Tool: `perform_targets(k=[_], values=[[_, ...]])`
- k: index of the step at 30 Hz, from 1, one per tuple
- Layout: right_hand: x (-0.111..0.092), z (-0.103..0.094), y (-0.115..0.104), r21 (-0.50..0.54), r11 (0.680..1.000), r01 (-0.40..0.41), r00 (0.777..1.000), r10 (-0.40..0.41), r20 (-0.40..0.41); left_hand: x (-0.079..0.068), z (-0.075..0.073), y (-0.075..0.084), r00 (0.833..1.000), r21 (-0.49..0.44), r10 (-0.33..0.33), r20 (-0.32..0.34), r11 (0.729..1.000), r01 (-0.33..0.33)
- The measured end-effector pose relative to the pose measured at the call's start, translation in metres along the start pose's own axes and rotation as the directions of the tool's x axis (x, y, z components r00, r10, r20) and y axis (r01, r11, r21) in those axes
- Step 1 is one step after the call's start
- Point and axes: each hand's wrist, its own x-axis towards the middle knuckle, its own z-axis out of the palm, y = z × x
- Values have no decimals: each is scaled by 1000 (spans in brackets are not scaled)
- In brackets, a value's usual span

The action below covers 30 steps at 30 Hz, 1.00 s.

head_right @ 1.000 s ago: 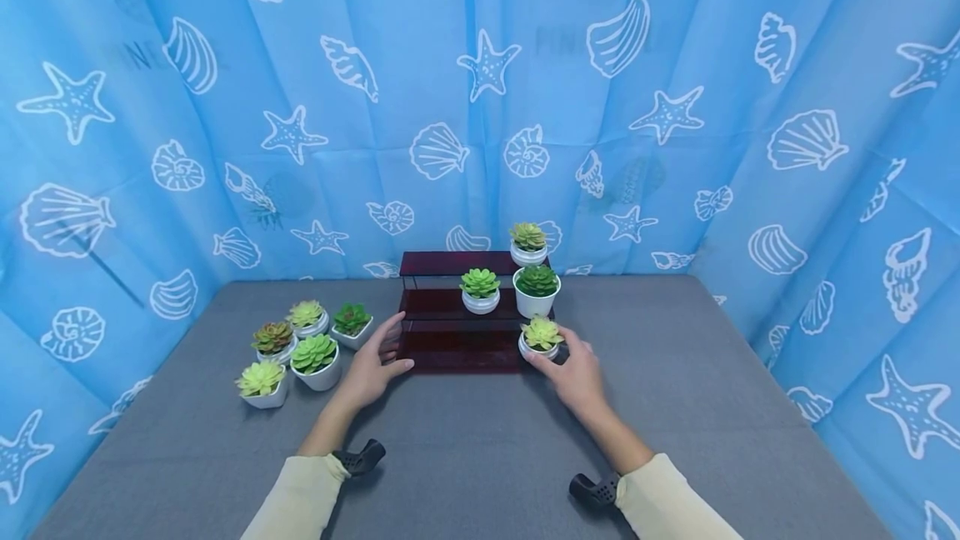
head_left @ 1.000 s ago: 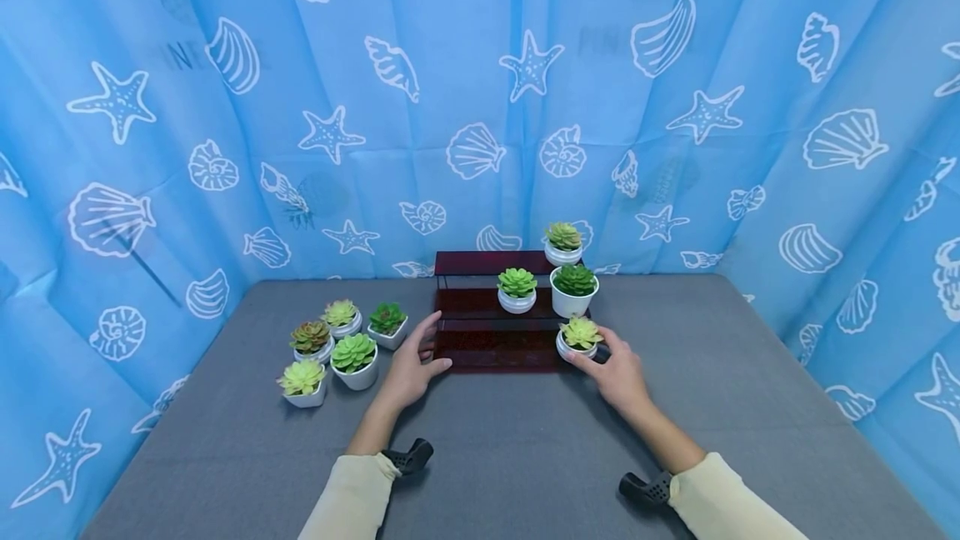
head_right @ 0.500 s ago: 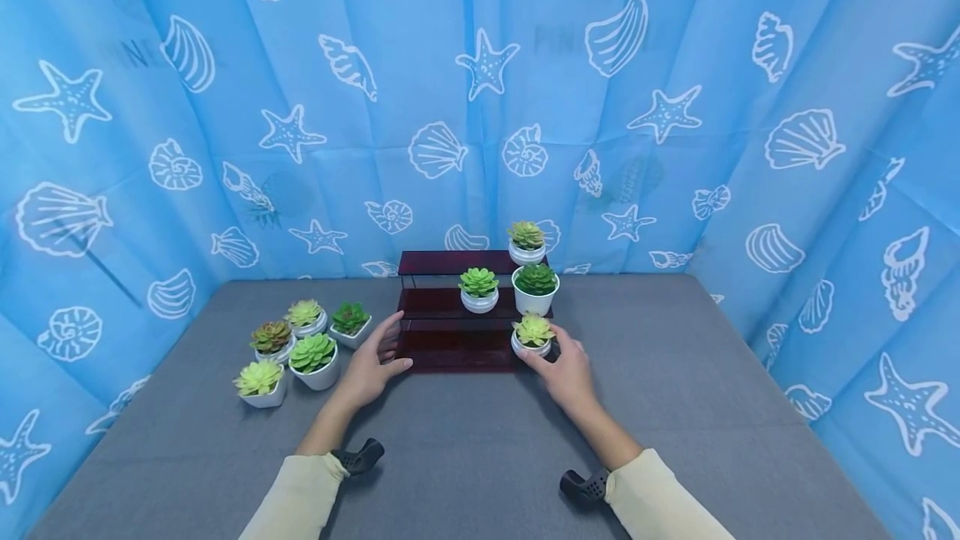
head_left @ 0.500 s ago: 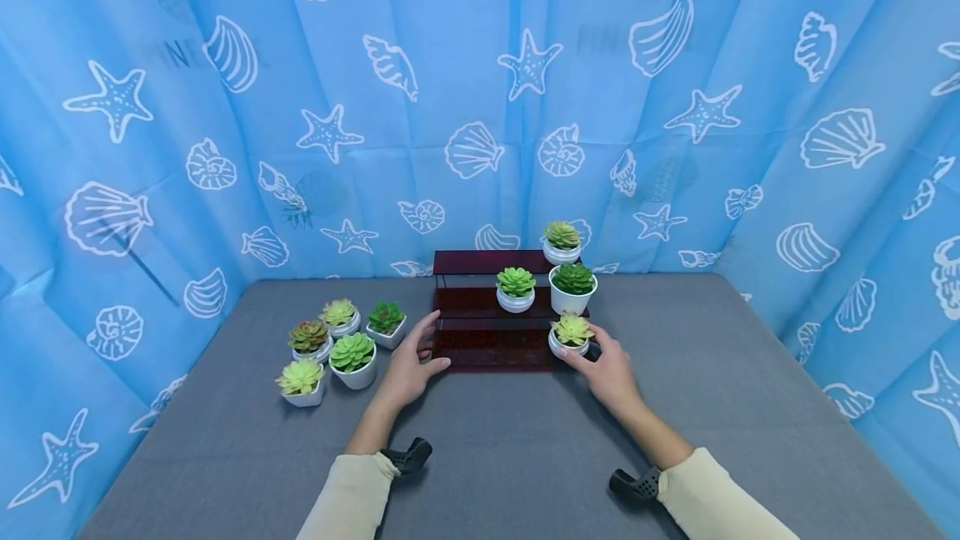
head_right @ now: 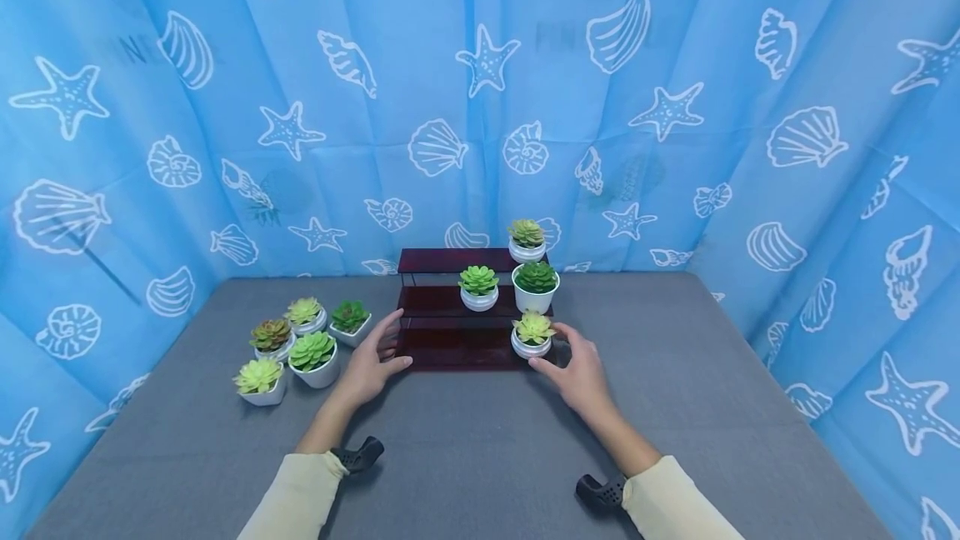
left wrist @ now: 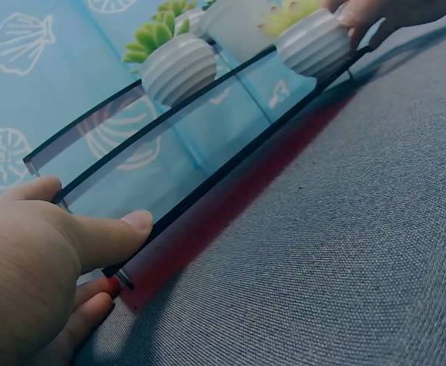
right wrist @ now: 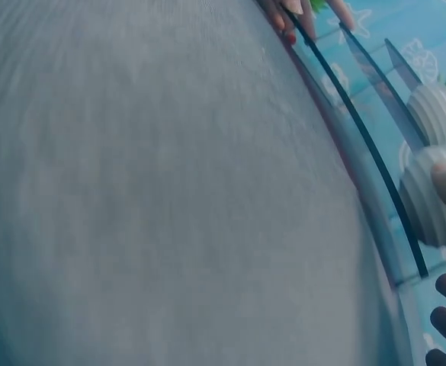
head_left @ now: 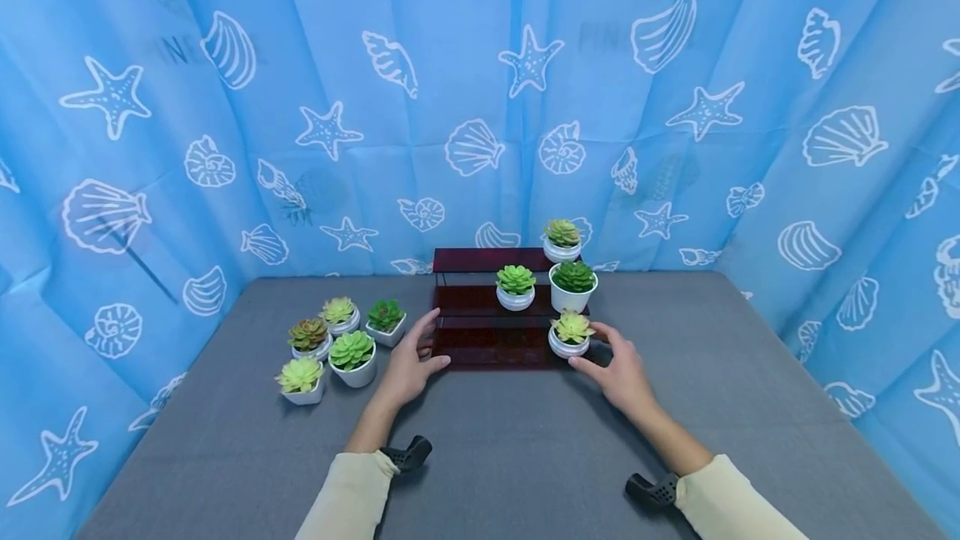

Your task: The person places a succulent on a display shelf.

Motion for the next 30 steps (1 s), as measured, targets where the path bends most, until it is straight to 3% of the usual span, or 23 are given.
perform_targets(k=[8, 21, 30], values=[[9, -8, 13, -49, 998, 39, 994, -34, 103, -1, 0, 3, 1000, -3, -2, -6, 1000, 2], [30, -10, 26, 112, 992, 58, 962, -86, 259, 0, 0, 1, 1000, -14, -12, 2, 1000, 12], [33, -9, 30, 165, 986, 28, 952, -77, 296, 0, 0, 3, 1000, -8, -24, 2, 1000, 24]])
